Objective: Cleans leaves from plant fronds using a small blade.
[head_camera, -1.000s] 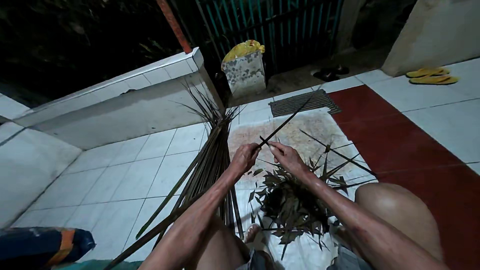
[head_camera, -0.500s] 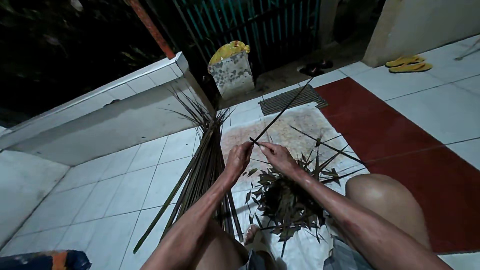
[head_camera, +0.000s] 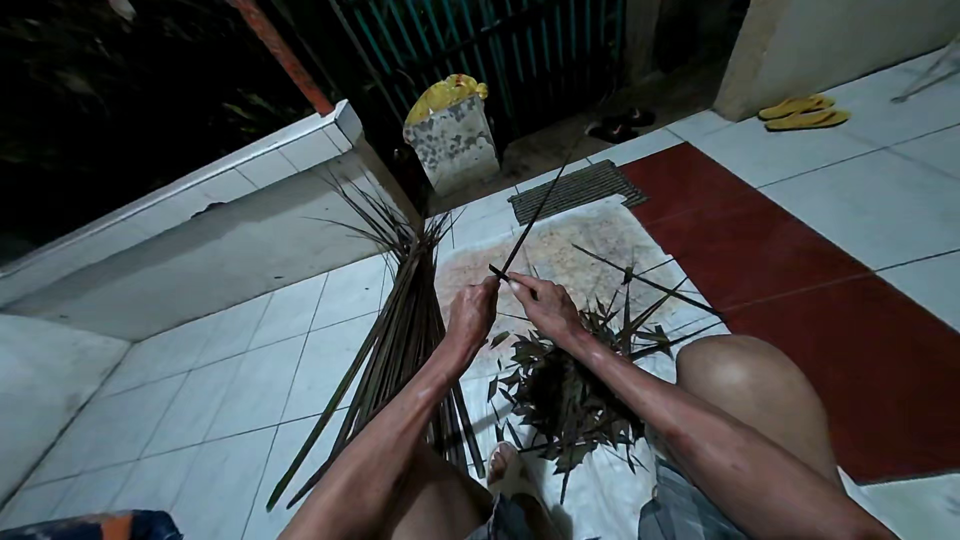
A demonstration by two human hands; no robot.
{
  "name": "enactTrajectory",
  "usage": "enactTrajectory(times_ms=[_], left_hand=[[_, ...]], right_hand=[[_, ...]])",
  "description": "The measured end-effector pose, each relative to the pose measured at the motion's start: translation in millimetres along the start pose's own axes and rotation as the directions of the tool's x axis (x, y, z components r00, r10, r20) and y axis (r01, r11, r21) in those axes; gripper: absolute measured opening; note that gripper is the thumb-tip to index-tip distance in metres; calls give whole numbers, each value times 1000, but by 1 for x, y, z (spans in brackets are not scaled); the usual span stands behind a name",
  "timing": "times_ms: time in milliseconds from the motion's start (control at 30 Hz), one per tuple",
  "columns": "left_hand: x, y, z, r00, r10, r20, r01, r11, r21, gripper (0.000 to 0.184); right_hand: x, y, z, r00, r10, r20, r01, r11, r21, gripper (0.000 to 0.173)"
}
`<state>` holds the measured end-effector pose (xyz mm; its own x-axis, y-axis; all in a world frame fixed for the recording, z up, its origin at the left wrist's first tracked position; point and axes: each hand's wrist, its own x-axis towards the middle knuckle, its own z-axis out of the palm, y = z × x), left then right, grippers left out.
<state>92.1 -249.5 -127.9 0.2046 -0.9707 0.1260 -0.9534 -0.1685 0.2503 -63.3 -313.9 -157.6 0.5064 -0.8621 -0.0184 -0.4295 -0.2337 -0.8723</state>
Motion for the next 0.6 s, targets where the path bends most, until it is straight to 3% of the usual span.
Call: enactTrajectory(times_ms=[600], left_hand=[[-7,12,-11,1000,-10,-25,9,1000,-28,24]], right_hand=[[6,-3,9,996,-14,-89,18,999,40,41]])
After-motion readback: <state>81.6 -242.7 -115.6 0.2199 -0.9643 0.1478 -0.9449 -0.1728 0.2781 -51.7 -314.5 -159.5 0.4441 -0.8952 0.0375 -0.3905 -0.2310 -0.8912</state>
